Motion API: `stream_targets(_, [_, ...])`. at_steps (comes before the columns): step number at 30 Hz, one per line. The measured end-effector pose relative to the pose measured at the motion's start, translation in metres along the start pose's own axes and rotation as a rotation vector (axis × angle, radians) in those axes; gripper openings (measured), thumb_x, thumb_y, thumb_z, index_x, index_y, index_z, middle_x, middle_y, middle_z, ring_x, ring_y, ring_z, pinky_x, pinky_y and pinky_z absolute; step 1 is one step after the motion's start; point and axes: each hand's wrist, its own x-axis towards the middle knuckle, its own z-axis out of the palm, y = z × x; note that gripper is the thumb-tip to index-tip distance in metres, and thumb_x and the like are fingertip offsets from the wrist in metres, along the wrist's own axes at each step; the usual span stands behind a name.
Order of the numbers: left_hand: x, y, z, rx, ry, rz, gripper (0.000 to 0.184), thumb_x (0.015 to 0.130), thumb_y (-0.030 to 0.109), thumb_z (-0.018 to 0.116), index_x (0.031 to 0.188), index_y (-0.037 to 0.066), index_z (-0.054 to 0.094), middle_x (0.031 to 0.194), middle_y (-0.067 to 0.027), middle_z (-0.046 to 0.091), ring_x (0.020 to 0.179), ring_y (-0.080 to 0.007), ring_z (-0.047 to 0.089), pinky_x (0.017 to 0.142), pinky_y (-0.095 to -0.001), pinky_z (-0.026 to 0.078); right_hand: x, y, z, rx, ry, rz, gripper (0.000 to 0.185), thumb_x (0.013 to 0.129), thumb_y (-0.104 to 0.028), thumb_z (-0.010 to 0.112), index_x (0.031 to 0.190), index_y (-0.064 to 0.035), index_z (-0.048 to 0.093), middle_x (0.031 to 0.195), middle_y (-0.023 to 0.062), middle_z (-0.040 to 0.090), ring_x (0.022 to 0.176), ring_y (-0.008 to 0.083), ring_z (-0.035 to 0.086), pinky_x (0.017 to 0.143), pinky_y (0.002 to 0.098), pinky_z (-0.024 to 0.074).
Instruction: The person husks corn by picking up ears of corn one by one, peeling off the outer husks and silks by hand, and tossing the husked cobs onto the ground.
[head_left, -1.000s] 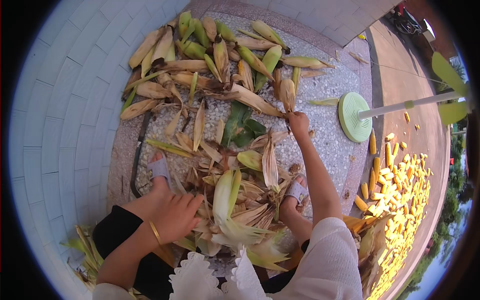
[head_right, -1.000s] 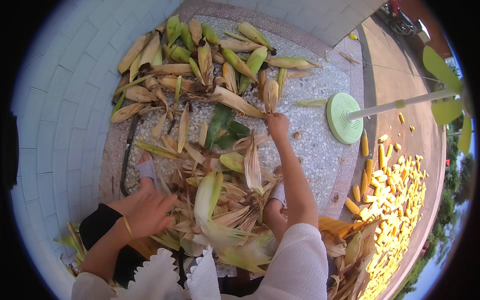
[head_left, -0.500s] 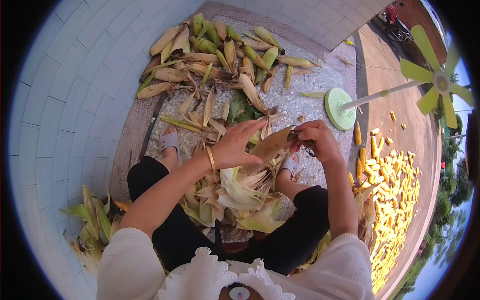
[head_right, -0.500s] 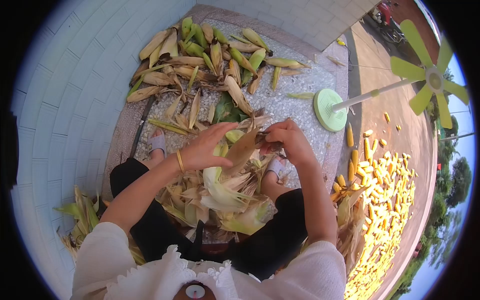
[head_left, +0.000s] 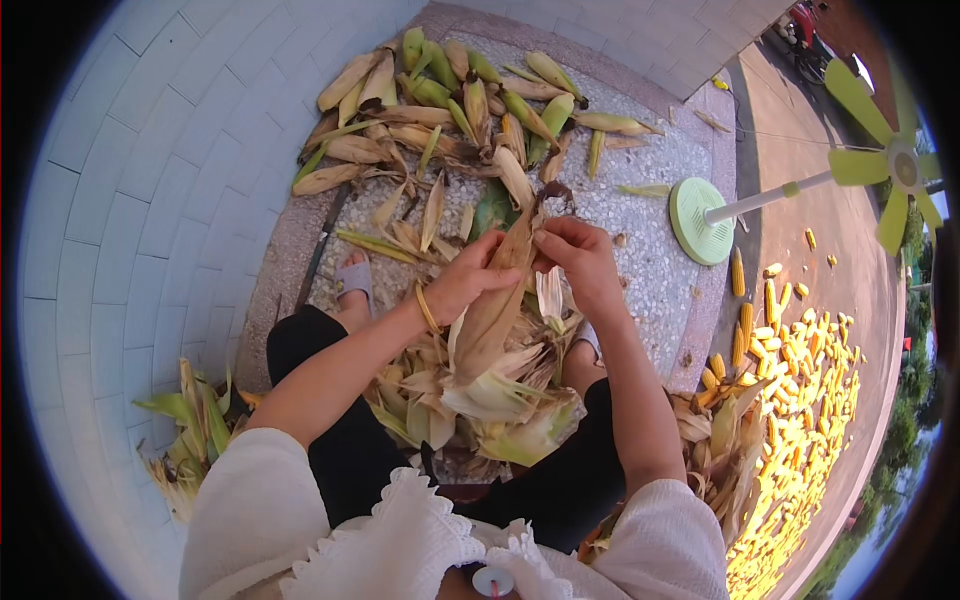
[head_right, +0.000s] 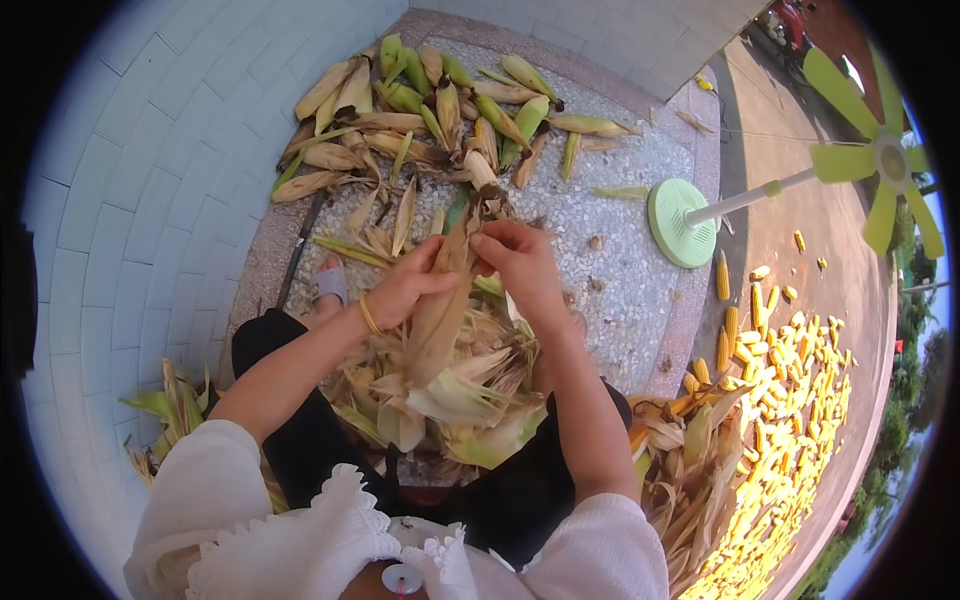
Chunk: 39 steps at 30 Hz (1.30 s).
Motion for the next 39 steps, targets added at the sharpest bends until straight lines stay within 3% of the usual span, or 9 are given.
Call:
stream_targets(6, [0.002, -0.007, 0.014, 0.094, 0.128, 0.088, 0.038, 0.088, 0.020, 0.062, 0.118, 0.001, 0.048, 0.104, -0.0044, 0.057, 0.096, -0.0113, 0.054, 0.086, -0.0267, 0.044, -0.003, 0.011, 0.010, -0.141, 0.131, -0.103, 0.013, 0.080, -0.006, 0.059, 0.075, 0.0055, 0.062, 0.064, 0.0042, 0.059, 0.054, 0.0104, 0.056, 0.049, 0.0247, 0.0455])
stream_targets(8, [0.002, -0.001, 0.018, 0.012, 0.189, 0.124, 0.034, 0.088, 0.022, 0.063, 0.111, 0.000, 0.053, 0.098, -0.0030, 0.057, 0.090, -0.0097, 0.054, 0.082, -0.0249, 0.044, 0.002, 0.013, 0.012, 0.091, 0.203, -0.071, 0.010, 0.081, -0.005, 0.056, 0.073, 0.0002, 0.059, 0.063, 0.0040, 0.059, 0.048, 0.0120, 0.055, 0.045, 0.0251, 0.0438])
stream_targets(14, [0.020, 0.008, 0.020, -0.257, 0.229, 0.115, 0.035, 0.090, 0.026, 0.059, 0.112, 0.000, 0.054, 0.095, -0.0016, 0.059, 0.085, -0.0080, 0.054, 0.077, -0.0235, 0.044, 0.012, 0.014, 0.022, 0.617, 0.354, 0.061, 0.008, 0.082, -0.007, 0.055, 0.076, -0.0023, 0.057, 0.067, 0.0034, 0.057, 0.053, 0.0123, 0.053, 0.051, 0.0244, 0.0426])
stream_targets(16, [0.025, 0.007, 0.025, 0.043, 0.324, 0.304, 0.032, 0.091, 0.026, 0.058, 0.110, 0.000, 0.055, 0.093, -0.0009, 0.058, 0.083, -0.0077, 0.053, 0.075, -0.0229, 0.044, 0.018, 0.018, 0.020, 0.539, 0.271, 0.008, 0.007, 0.083, -0.006, 0.055, 0.077, -0.0026, 0.057, 0.067, 0.0032, 0.057, 0.053, 0.0121, 0.052, 0.052, 0.0242, 0.0417])
stream_targets(19, [0.028, 0.011, 0.019, 0.219, 0.375, 0.333, 0.030, 0.092, 0.026, 0.058, 0.107, 0.001, 0.056, 0.090, -0.0014, 0.058, 0.082, -0.0074, 0.052, 0.075, -0.0229, 0.044, 0.025, 0.020, 0.024, 0.504, 0.215, -0.038, 0.006, 0.085, -0.004, 0.056, 0.079, -0.0028, 0.056, 0.069, 0.0033, 0.056, 0.055, 0.0123, 0.050, 0.054, 0.0242, 0.0404])
stream_targets(23, [0.031, 0.027, -0.003, -0.001, 0.319, 0.296, 0.032, 0.092, 0.029, 0.058, 0.105, 0.000, 0.056, 0.090, -0.0033, 0.060, 0.082, -0.0101, 0.056, 0.075, -0.0245, 0.045, 0.016, 0.022, 0.030, 0.796, 0.169, -0.037, 0.004, 0.086, 0.000, 0.056, 0.083, -0.0025, 0.056, 0.073, 0.0038, 0.057, 0.060, 0.0131, 0.051, 0.059, 0.0257, 0.0410])
stream_targets(25, [0.029, 0.040, -0.023, -0.303, 0.271, 0.231, 0.033, 0.092, 0.031, 0.056, 0.106, 0.001, 0.057, 0.093, -0.0059, 0.063, 0.084, -0.0133, 0.060, 0.076, -0.0261, 0.048, 0.007, 0.028, 0.030, 0.807, 0.121, -0.061, 0.003, 0.086, 0.001, 0.056, 0.085, -0.0022, 0.056, 0.075, 0.0043, 0.057, 0.062, 0.0137, 0.051, 0.060, 0.0262, 0.0413])
stream_targets(32, [0.034, 0.030, -0.010, -0.363, 0.325, 0.123, 0.037, 0.096, 0.035, 0.048, 0.110, 0.002, 0.057, 0.105, -0.0079, 0.063, 0.092, -0.0161, 0.061, 0.083, -0.0311, 0.049, 0.002, 0.013, 0.044, 0.377, 0.085, -0.143, 0.006, 0.092, -0.007, 0.053, 0.095, -0.0056, 0.058, 0.078, 0.0022, 0.060, 0.067, 0.0073, 0.049, 0.060, 0.0225, 0.0380])
stream_targets(39, [0.047, -0.007, -0.044, 0.021, 0.489, 0.177, 0.035, 0.095, 0.034, 0.047, 0.104, 0.002, 0.058, 0.088, -0.0027, 0.061, 0.075, -0.0110, 0.055, 0.070, -0.0260, 0.046, 0.025, 0.040, 0.067, 0.251, 0.073, 0.107, 0.015, 0.097, -0.018, 0.045, 0.088, -0.0099, 0.055, 0.070, -0.0034, 0.051, 0.062, 0.0049, 0.045, 0.059, 0.0202, 0.0376])
